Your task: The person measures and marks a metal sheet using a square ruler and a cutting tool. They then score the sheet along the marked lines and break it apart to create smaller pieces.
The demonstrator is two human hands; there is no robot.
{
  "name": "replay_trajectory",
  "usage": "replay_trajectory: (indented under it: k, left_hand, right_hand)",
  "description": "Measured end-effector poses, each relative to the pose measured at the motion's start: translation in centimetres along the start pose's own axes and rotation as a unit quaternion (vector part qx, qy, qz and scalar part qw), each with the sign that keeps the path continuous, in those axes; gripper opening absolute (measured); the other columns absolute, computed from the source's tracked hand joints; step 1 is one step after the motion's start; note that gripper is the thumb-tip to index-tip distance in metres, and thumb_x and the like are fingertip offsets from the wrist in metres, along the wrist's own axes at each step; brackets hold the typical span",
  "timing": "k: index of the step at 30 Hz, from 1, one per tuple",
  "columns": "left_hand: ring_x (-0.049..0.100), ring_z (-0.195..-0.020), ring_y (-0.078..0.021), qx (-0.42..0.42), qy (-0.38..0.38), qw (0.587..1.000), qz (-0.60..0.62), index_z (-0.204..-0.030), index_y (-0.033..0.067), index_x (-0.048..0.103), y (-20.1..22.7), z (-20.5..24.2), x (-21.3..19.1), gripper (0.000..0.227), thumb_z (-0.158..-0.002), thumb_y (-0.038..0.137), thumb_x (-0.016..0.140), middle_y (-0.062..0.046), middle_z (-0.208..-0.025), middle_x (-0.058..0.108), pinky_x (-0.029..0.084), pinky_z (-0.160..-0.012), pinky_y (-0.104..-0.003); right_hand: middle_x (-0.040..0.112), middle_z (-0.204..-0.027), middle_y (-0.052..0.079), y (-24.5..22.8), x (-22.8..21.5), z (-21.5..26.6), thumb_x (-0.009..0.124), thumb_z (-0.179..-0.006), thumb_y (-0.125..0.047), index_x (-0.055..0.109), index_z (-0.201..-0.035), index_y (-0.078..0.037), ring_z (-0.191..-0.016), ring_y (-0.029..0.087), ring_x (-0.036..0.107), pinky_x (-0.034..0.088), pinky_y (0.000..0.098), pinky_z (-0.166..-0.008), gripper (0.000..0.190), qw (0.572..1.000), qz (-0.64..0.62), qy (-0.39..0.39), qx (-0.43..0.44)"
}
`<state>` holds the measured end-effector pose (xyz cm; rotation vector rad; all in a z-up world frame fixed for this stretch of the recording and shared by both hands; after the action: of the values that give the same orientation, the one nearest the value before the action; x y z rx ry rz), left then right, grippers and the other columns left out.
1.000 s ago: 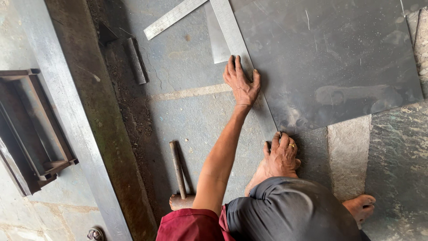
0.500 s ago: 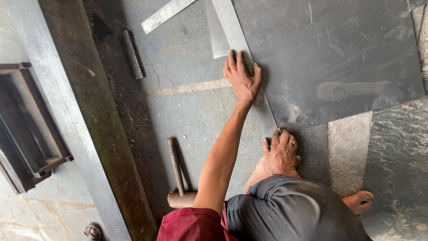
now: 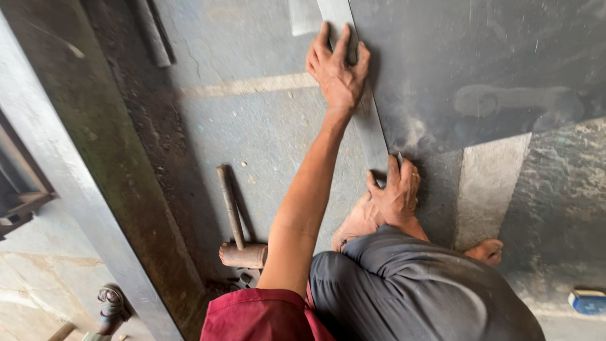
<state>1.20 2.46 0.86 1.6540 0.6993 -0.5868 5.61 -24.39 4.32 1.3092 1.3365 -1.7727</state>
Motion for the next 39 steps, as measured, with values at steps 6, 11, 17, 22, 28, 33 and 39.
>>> replay_trajectory:
  k: [6,11,17,22,28,33,39]
  left_hand:
    - [0.036,-0.148,-0.0335,-0.015,-0.044,0.999,-0.029,-0.132,0.0192,0.071,-0.2,-0.2,0.0,0.044,-0.091,0.037,0.073,-0.015,-0.157,0.043,0.024,-0.127,-0.048]
    - [0.036,-0.149,-0.0326,-0.008,-0.034,0.999,-0.034,-0.132,0.0207,0.071,0.1,-0.4,0.2,0.044,-0.091,0.036,0.073,-0.014,-0.157,0.043,0.024,-0.128,-0.048]
    - [0.037,-0.148,-0.0326,-0.002,-0.024,0.999,-0.038,-0.132,0.0217,0.071,-0.5,-0.2,0.6,0.044,-0.091,0.037,0.073,-0.013,-0.157,0.044,0.024,-0.128,-0.048]
    - [0.037,-0.148,-0.0336,0.003,-0.022,0.999,-0.042,-0.131,0.0221,0.070,-0.6,0.0,0.7,0.043,-0.091,0.037,0.074,-0.014,-0.157,0.044,0.024,-0.127,-0.050]
    - [0.037,-0.148,-0.0344,0.006,-0.020,0.999,-0.042,-0.132,0.0221,0.070,-0.3,0.1,0.5,0.043,-0.091,0.036,0.073,-0.015,-0.157,0.043,0.024,-0.127,-0.050]
    - [0.036,-0.148,-0.0345,0.008,-0.018,0.999,-0.044,-0.131,0.0224,0.070,-0.3,0.3,0.4,0.041,-0.092,0.036,0.073,-0.015,-0.157,0.043,0.025,-0.127,-0.050]
    - [0.038,-0.146,-0.0346,0.012,-0.020,0.998,-0.057,-0.131,0.0205,0.071,-0.3,0.0,0.6,0.043,-0.092,0.036,0.072,-0.015,-0.156,0.043,0.024,-0.126,-0.050]
  right_hand:
    - [0.050,-0.116,0.022,-0.5,0.0,-1.1,0.087,-0.076,-0.033,0.058,-0.129,0.002,-0.114,0.042,0.055,0.048,0.0547,-0.097,0.069,0.995,-0.018,-0.063,0.074]
    - [0.049,-0.115,0.022,-0.6,-0.2,-1.5,0.087,-0.074,-0.031,0.058,-0.127,0.003,-0.113,0.042,0.054,0.047,0.0541,-0.097,0.069,0.991,-0.034,-0.081,0.106]
    - [0.047,-0.116,0.021,-0.3,-0.1,-1.3,0.087,-0.076,-0.029,0.057,-0.126,0.003,-0.112,0.041,0.054,0.047,0.0545,-0.098,0.067,0.992,-0.041,-0.075,0.096]
    - [0.046,-0.117,0.022,-0.2,0.3,-1.3,0.087,-0.075,-0.029,0.055,-0.127,0.006,-0.111,0.041,0.053,0.047,0.0539,-0.096,0.070,0.990,-0.039,-0.090,0.101]
    - [0.045,-0.117,0.021,0.1,0.2,-1.3,0.086,-0.077,-0.031,0.055,-0.129,0.005,-0.112,0.040,0.054,0.047,0.0537,-0.097,0.070,0.989,-0.042,-0.101,0.095]
    - [0.045,-0.118,0.019,0.2,0.2,-1.3,0.085,-0.076,-0.031,0.056,-0.128,0.004,-0.111,0.039,0.055,0.048,0.0527,-0.098,0.069,0.982,-0.033,-0.130,0.135]
    - [0.048,-0.116,0.021,0.0,0.2,-1.7,0.087,-0.075,-0.033,0.058,-0.126,0.005,-0.109,0.040,0.056,0.048,0.0522,-0.095,0.070,0.988,-0.017,-0.114,0.106]
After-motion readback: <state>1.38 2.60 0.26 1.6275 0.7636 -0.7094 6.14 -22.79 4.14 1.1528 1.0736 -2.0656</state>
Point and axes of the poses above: each hand's wrist, its own z-axis away from the middle knuckle, its own x-axis out of the palm, y = z × x, the point moved 2 cm from there along -z, towards the middle knuckle
